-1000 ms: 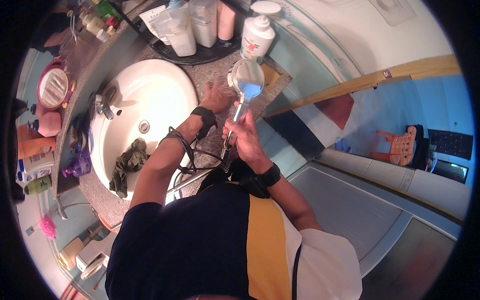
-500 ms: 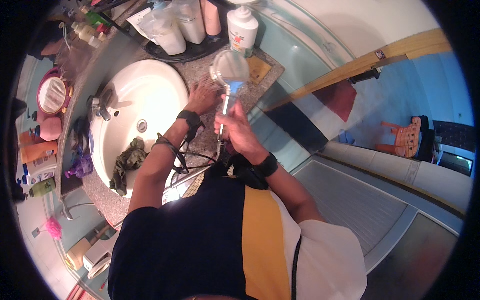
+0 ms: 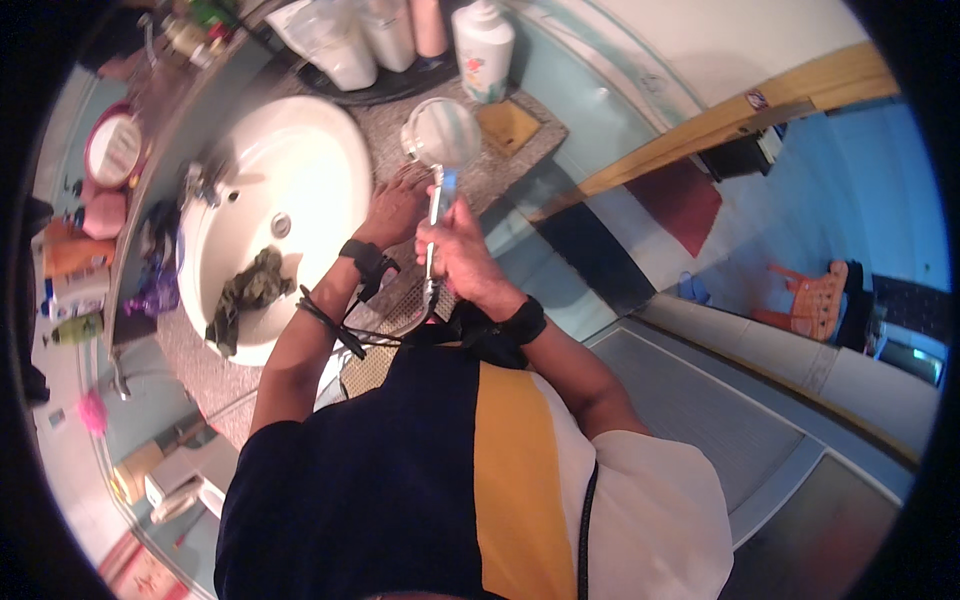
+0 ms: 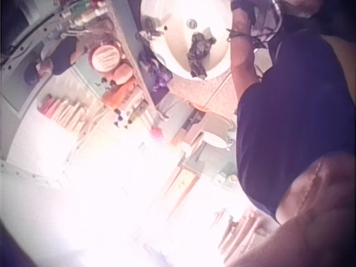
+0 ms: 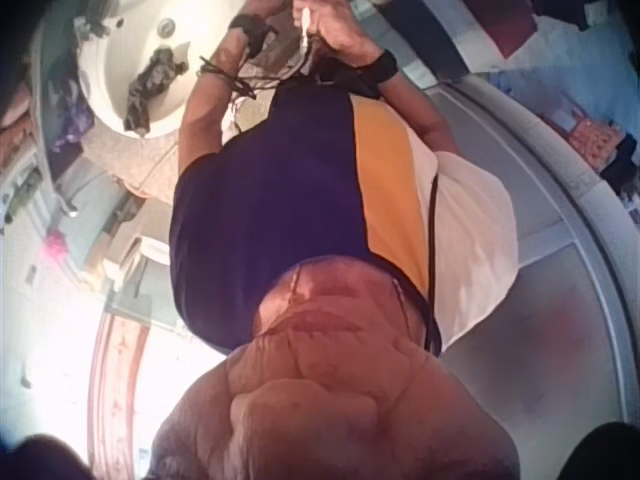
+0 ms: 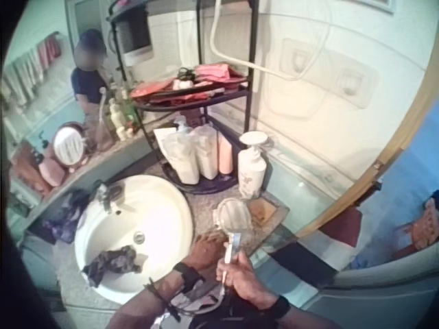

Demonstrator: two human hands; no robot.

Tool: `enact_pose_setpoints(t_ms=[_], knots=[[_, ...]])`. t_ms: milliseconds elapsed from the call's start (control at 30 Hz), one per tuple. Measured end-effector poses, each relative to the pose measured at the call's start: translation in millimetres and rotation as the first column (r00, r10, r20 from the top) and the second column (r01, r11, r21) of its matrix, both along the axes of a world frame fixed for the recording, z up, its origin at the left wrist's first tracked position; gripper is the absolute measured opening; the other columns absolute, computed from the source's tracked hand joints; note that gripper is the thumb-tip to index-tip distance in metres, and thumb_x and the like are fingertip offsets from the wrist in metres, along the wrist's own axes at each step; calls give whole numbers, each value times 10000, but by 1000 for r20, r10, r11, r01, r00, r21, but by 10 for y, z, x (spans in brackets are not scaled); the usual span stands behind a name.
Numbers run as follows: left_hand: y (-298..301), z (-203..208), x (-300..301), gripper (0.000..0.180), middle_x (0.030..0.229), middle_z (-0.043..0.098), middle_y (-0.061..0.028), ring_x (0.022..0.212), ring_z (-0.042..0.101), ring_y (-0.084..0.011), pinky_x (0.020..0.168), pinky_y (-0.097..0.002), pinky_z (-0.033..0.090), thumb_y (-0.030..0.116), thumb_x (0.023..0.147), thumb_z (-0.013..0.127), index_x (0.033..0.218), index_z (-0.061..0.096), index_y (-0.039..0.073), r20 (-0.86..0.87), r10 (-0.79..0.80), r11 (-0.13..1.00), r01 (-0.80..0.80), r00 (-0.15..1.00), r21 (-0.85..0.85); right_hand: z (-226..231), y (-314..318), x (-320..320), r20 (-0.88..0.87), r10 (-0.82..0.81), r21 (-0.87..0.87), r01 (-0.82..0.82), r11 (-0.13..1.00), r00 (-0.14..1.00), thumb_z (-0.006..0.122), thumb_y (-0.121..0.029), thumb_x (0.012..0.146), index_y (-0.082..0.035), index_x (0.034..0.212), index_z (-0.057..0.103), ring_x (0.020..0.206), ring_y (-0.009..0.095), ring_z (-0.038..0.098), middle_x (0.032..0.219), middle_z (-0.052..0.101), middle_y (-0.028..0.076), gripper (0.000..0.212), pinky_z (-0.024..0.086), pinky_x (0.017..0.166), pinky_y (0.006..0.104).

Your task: The person wipes the sink and toilet tank with a cloth, scrubs the toilet bowl with a brush, and rinses the brush and floor using a handheld shower head. They then rinse the cloth in the sink and wring it out.

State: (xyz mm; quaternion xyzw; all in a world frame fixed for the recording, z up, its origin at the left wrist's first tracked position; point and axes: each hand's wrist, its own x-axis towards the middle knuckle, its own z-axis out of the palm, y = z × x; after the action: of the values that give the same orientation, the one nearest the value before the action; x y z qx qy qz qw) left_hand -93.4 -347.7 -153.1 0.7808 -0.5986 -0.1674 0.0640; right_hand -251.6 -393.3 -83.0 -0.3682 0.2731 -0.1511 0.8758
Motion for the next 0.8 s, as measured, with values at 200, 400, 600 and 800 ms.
enact_pose_setpoints(t_ms=[200, 400, 600, 800], knots=[[626, -42, -245, 679, 1468, 244, -193, 1362, 223, -363, 1077, -481, 264, 246, 782, 595, 1385, 340, 64, 108, -34, 996, 42, 994, -75, 8, 180, 14, 76, 21, 18, -23, 1000, 997, 559, -49, 858, -86, 1345, 292, 711, 150, 543, 850, 514, 54, 557, 480, 640, 303], [1468, -85, -645, 646, 1464, 261, -174, 1363, 228, -341, 1081, -496, 230, 231, 787, 576, 1363, 354, 39, 113, 50, 983, -30, 992, -179, 74, 707, -20, -7, 183, -55, -183, 982, 983, 555, -63, 862, -62, 1344, 279, 739, 149, 539, 876, 509, 57, 555, 474, 647, 306], [2390, -95, -898, 772, 1477, 260, -114, 1382, 197, -292, 1103, -494, 171, 300, 759, 626, 1411, 281, 74, 127, 179, 970, -153, 976, -189, 24, 1475, -141, -35, 372, 23, -372, 928, 927, 505, -32, 836, -52, 1285, 346, 650, 138, 528, 819, 507, 61, 477, 465, 573, 277], [3469, -81, -1028, 824, 1484, 258, -94, 1380, 206, -270, 1102, -517, 142, 445, 744, 638, 1406, 307, 83, 58, 411, 892, -389, 910, -232, -63, 2207, -129, -12, 567, 35, -566, 823, 824, 531, -36, 809, -40, 1275, 360, 645, 125, 525, 829, 512, 55, 496, 462, 557, 265]])
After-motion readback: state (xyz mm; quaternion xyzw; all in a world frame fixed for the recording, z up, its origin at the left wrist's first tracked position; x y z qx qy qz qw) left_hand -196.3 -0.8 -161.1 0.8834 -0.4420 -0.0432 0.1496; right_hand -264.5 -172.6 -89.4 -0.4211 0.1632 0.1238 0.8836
